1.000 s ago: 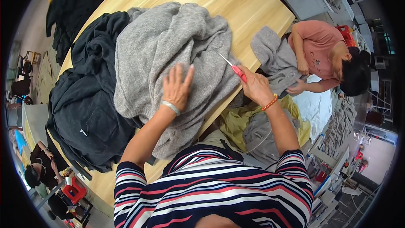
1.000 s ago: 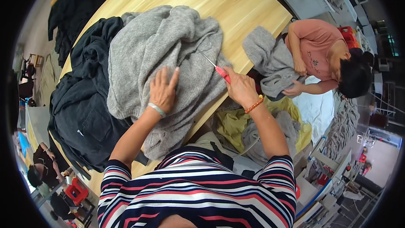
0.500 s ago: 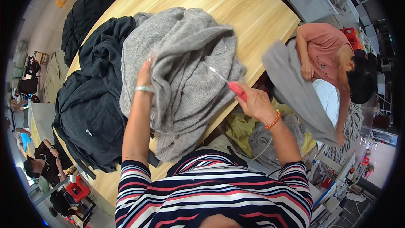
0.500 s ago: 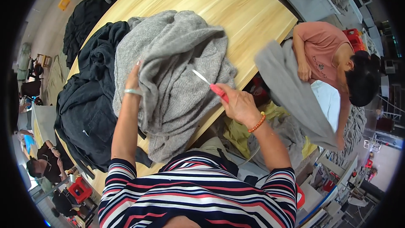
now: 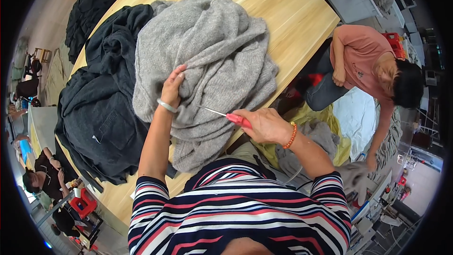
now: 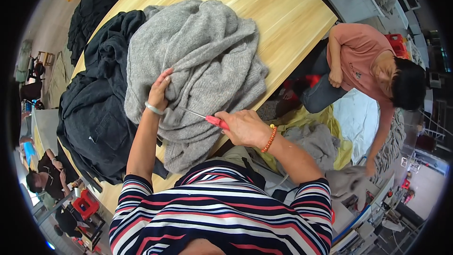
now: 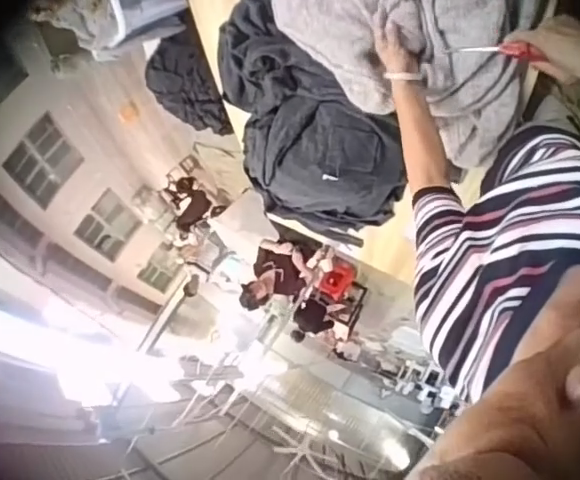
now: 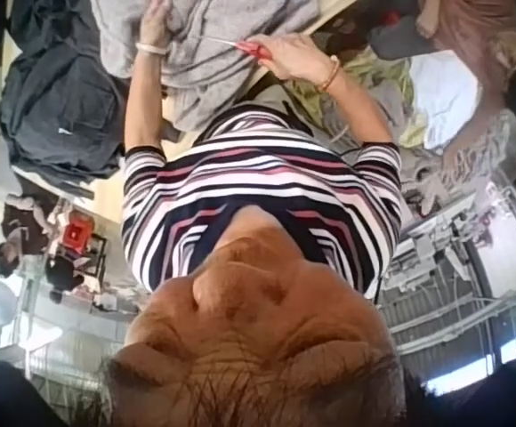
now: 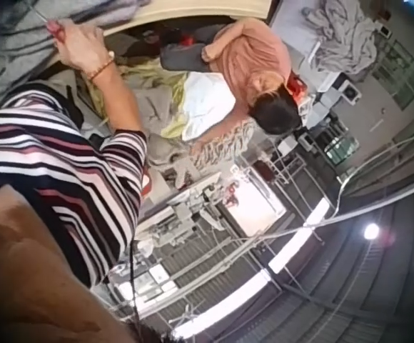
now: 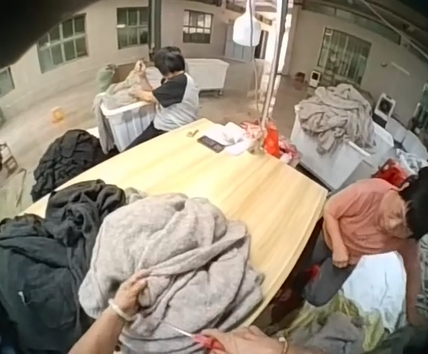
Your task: Trim excess threads from garments using scissors on a work table.
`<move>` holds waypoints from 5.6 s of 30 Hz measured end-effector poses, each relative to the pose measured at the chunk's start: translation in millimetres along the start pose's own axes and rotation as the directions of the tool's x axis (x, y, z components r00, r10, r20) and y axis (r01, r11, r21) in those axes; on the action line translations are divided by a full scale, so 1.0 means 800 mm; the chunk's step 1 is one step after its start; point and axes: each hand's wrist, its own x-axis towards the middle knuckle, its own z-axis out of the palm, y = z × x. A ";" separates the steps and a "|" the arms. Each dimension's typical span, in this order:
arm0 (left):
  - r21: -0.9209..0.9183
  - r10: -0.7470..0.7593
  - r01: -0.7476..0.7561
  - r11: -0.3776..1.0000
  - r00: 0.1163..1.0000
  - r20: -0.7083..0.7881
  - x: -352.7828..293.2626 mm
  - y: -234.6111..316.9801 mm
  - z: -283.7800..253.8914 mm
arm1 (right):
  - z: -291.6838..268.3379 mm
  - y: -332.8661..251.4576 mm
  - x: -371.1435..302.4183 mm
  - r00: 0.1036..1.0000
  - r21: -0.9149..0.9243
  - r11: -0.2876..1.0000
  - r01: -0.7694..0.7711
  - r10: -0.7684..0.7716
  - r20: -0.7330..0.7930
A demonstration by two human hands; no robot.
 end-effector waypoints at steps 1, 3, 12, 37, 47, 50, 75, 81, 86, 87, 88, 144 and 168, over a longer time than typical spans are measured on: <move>-0.002 -0.004 0.004 1.000 1.000 -0.002 -0.012 -0.003 0.000 | 0.000 -0.002 -0.001 1.000 0.002 1.000 -0.009 0.009 -0.002; 0.798 0.353 -0.216 0.562 0.936 0.005 -0.064 -0.001 0.009 | 0.005 0.003 -0.005 0.999 0.012 0.999 -0.035 0.035 -0.029; 0.165 0.092 -0.053 0.985 0.967 -0.238 -0.144 -0.073 -0.059 | 0.046 -0.045 -0.005 0.968 -0.001 0.997 0.076 -0.074 0.239; -0.043 0.109 -0.123 0.991 0.965 -0.239 -0.035 -0.035 0.015 | 0.022 -0.060 -0.036 0.966 -0.025 0.974 -0.226 0.220 -0.138; 0.350 0.307 -0.350 0.869 0.936 0.173 -0.060 -0.042 -0.026 | 0.042 -0.041 -0.025 0.992 0.020 0.994 -0.112 0.110 0.057; 0.501 0.164 -0.156 0.851 0.986 0.030 -0.099 -0.023 -0.025 | 0.038 -0.036 -0.031 0.982 0.016 0.983 -0.185 0.184 0.036; 0.637 0.313 -0.488 0.597 0.872 0.375 -0.050 0.294 0.214 | 0.010 0.102 -0.051 0.976 0.276 0.957 -0.092 0.141 -0.163; 0.079 0.487 -0.732 0.676 0.525 0.699 0.054 0.295 0.486 | -0.007 0.148 -0.089 0.924 0.286 0.932 -0.223 0.296 -0.244; 0.030 0.469 -0.624 0.781 0.617 0.632 0.172 0.206 0.586 | 0.016 0.197 -0.125 0.834 0.337 0.876 -0.345 0.451 -0.318; 0.072 0.438 -0.589 0.805 0.671 0.599 0.201 0.181 0.581 | 0.014 0.201 -0.124 0.843 0.334 0.882 -0.333 0.437 -0.313; 0.181 0.506 -0.680 0.711 0.672 0.541 0.247 0.148 0.557 | 0.009 0.201 -0.124 0.839 0.338 0.874 -0.350 0.453 -0.302; 0.666 0.380 -0.742 -0.078 0.595 0.708 -0.082 -0.007 0.105 | -0.041 0.050 -0.022 0.908 0.122 0.938 -0.324 0.345 -0.237; 0.830 0.378 -0.557 -0.008 0.767 0.518 0.018 -0.082 0.116 | -0.045 0.046 -0.022 0.955 -0.063 0.953 -0.295 0.294 -0.029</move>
